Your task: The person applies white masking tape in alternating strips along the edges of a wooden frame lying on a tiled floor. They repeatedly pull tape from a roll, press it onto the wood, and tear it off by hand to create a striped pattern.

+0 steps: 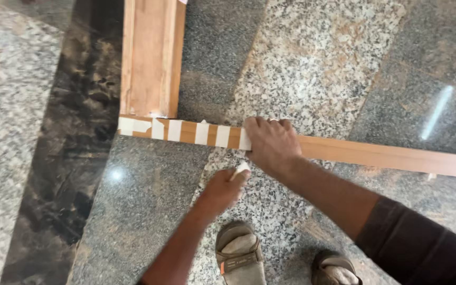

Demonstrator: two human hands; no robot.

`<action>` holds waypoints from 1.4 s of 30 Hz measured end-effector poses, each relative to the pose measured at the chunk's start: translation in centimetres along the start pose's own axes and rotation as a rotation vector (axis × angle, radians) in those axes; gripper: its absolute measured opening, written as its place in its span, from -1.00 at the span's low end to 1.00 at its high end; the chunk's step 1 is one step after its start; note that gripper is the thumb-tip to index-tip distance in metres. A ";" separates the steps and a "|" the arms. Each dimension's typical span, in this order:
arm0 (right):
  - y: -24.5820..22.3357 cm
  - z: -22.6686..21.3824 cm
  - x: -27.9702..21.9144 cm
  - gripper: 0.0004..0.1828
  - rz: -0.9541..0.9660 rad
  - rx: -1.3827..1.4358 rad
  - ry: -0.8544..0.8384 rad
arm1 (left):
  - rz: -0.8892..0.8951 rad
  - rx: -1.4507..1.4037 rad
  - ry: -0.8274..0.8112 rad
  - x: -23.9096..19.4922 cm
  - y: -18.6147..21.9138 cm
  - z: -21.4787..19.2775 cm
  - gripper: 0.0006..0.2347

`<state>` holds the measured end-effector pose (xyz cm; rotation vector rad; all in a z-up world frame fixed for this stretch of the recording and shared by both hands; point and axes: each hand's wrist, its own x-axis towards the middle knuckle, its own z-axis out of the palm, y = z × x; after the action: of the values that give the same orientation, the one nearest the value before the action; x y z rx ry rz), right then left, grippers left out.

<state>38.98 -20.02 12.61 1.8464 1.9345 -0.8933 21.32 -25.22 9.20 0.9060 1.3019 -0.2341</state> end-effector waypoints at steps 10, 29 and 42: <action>-0.4 -3.3 -3.0 -0.34 -0.054 0.100 -0.005 | 0.106 0.407 0.312 -10.0 5.6 -7.8 -0.66; 4.3 -1.1 -6.9 -0.36 -0.173 0.604 0.122 | 0.474 -0.418 0.233 -5.9 2.8 6.6 -0.77; 6.1 -2.9 -6.0 -0.75 -0.227 0.804 0.200 | 1.068 -0.194 0.617 -6.0 4.0 9.5 -0.79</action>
<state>46.21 -23.02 17.24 2.2032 2.1107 -1.8283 28.88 -31.09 16.29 1.4323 1.1704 1.0532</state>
